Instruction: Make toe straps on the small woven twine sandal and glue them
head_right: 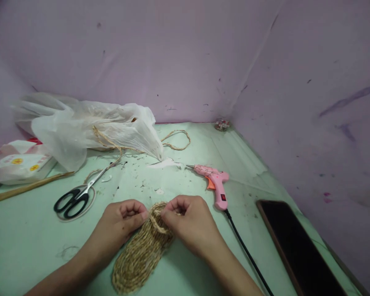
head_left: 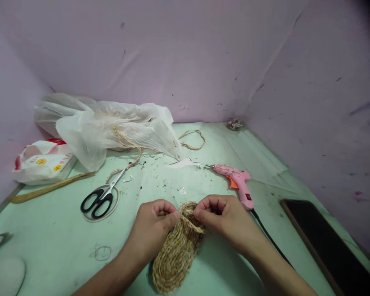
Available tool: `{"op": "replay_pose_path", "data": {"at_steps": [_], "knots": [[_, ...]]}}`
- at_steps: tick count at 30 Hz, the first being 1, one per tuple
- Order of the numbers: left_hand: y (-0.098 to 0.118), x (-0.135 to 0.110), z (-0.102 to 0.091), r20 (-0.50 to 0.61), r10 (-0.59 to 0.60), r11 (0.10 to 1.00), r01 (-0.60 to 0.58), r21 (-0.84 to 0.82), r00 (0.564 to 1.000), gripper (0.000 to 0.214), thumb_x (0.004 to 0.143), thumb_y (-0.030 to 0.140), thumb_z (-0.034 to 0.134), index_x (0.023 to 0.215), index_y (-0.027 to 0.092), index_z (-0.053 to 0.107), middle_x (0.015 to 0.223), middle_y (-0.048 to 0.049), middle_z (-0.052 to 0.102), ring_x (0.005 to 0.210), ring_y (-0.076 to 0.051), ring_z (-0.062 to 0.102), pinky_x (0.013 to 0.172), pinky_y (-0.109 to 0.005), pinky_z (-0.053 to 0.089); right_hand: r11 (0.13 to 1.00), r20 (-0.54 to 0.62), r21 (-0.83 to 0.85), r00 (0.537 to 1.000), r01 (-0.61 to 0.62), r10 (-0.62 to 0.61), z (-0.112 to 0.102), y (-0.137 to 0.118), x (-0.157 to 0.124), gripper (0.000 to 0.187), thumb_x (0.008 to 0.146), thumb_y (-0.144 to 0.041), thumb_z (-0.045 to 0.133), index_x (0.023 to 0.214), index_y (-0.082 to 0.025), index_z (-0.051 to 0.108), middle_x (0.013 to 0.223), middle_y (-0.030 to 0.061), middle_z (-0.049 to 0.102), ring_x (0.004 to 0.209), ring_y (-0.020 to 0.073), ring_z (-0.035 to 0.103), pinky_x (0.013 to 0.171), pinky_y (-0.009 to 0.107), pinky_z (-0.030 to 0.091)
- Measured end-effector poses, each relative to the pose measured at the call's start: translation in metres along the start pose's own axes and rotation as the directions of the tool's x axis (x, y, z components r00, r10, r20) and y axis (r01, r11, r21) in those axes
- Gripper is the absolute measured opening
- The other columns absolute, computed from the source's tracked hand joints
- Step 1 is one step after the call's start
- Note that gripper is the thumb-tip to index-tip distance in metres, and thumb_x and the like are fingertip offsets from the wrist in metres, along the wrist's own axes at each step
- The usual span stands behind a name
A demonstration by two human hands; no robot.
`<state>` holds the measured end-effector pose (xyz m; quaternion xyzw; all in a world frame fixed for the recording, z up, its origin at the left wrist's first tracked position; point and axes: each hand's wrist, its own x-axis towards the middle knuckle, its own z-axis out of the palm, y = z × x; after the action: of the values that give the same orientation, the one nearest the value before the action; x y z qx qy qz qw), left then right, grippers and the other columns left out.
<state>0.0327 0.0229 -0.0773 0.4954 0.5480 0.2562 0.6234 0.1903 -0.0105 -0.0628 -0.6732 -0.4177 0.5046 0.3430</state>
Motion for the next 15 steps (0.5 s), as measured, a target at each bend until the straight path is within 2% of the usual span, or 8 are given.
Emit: {"op": "replay_pose_path", "data": {"at_steps": [6, 15], "knots": [[0.0012, -0.0067, 0.0029, -0.048, -0.038, 0.999, 0.037, -0.037, 0.998, 0.019, 0.055, 0.031, 0.067, 0.053, 0.015, 0.056, 0.042, 0.0056, 0.043, 0.037, -0.005, 0.030, 0.035, -0.018, 0.021, 0.998, -0.034, 0.021, 0.997, -0.064, 0.065, -0.0018, -0.0055, -0.0058, 0.009, 0.057, -0.023, 0.062, 0.054, -0.014, 0.063, 0.051, 0.0017, 0.060, 0.045, 0.0092, 0.045, 0.044, 0.022, 0.034], [0.0011, -0.0076, 0.0033, -0.066, -0.006, 1.000, 0.006, -0.003, 0.998, 0.018, 0.057, 0.030, 0.067, 0.055, 0.014, 0.059, 0.042, 0.0049, 0.045, 0.037, -0.005, 0.031, 0.035, -0.018, 0.022, 0.997, -0.078, -0.010, 0.994, -0.076, 0.075, 0.0040, 0.0006, -0.0041, 0.011, 0.059, -0.026, 0.061, 0.056, -0.015, 0.063, 0.052, 0.0029, 0.060, 0.046, 0.0102, 0.044, 0.044, 0.024, 0.034]]}}
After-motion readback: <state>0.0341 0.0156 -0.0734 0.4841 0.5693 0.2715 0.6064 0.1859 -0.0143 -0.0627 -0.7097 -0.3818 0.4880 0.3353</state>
